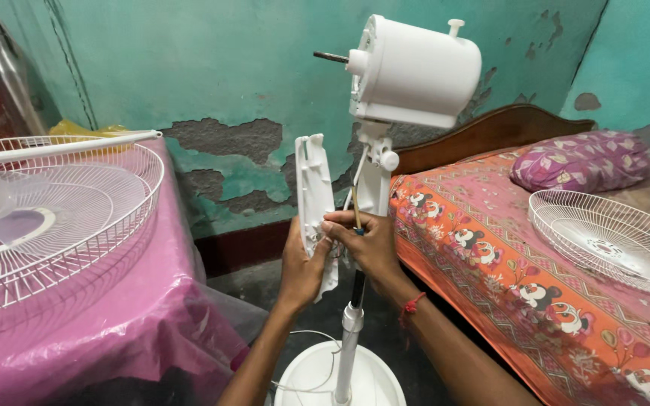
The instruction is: The person uses a screwdriver to unscrew the rear housing of a pedestal fan and removes the white plastic cover, exposing the motor and wiring. They manipulate the internal wires and switch assembly, then reposition the cover against the fan column and continue unscrewing and tightening screws on the housing.
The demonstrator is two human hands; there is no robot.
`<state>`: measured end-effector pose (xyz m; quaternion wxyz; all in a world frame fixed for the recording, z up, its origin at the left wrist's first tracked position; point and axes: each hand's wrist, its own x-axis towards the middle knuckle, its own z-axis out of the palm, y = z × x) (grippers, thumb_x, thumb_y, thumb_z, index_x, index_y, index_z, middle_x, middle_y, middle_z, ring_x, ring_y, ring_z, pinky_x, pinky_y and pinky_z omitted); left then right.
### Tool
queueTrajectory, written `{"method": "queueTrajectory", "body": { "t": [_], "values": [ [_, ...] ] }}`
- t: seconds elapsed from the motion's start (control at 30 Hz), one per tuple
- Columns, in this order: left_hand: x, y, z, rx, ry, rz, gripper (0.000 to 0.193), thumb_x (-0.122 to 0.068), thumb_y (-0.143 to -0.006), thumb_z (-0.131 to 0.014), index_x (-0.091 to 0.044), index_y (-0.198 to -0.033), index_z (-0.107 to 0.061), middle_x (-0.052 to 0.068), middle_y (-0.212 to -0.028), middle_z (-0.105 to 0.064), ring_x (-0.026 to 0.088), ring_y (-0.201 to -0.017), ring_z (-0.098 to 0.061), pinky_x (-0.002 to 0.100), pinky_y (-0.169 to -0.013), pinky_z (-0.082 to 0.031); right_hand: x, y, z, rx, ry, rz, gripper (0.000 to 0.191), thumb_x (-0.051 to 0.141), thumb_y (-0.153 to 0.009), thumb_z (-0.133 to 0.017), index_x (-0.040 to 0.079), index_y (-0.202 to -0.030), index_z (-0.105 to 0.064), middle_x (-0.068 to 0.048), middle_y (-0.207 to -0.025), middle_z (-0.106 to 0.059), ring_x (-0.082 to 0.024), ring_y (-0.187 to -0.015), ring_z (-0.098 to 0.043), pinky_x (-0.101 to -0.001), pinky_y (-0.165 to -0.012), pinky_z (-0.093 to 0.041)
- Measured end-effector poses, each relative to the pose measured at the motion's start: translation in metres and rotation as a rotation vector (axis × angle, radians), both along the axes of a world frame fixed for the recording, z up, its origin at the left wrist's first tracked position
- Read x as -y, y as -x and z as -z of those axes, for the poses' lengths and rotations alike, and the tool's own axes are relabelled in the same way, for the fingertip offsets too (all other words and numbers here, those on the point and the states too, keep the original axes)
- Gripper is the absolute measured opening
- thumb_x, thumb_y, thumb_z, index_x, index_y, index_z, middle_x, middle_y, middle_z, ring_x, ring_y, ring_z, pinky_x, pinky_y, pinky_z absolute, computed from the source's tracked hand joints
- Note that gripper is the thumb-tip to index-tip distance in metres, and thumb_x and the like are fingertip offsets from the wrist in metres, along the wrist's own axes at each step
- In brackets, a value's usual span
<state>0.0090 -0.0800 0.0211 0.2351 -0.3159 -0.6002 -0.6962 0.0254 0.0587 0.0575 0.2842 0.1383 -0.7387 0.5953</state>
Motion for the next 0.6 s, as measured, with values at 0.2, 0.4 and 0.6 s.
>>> {"method": "queueTrajectory", "body": {
  "t": [0.2, 0.4, 0.6],
  "values": [
    [0.007, -0.002, -0.004, -0.003, 0.024, -0.01, 0.034, -0.014, -0.096, -0.062, -0.004, -0.127, -0.054, 0.009, -0.105, -0.068, 0.015, -0.095, -0.068, 0.032, -0.081, -0.056, 0.008, -0.003, 0.003, 0.034, 0.054, -0.033, 0.025, 0.02, -0.087, -0.081, 0.002, -0.105, -0.081, 0.001, -0.086, -0.076, -0.002, -0.073, -0.063, -0.0206, -0.065, -0.049],
    [0.01, 0.002, 0.001, -0.024, 0.036, -0.026, 0.039, -0.011, -0.096, -0.062, -0.004, -0.132, -0.051, 0.01, -0.104, -0.069, 0.015, -0.092, -0.068, 0.032, -0.078, -0.055, 0.019, -0.007, 0.004, 0.176, 0.206, -0.029, 0.026, 0.019, -0.085, -0.081, 0.005, -0.107, -0.082, 0.005, -0.071, -0.068, 0.0, -0.05, -0.042, -0.0208, -0.044, -0.028],
    [0.013, 0.008, 0.002, -0.002, 0.059, -0.04, 0.041, -0.008, -0.094, -0.06, -0.004, -0.133, -0.05, 0.011, -0.099, -0.068, 0.017, -0.088, -0.068, 0.034, -0.075, -0.056, 0.023, -0.003, 0.002, 0.232, 0.252, -0.047, 0.027, 0.019, -0.084, -0.082, 0.006, -0.108, -0.082, 0.006, -0.066, -0.064, 0.0, -0.046, -0.042, -0.021, -0.042, -0.028]
  ]
}}
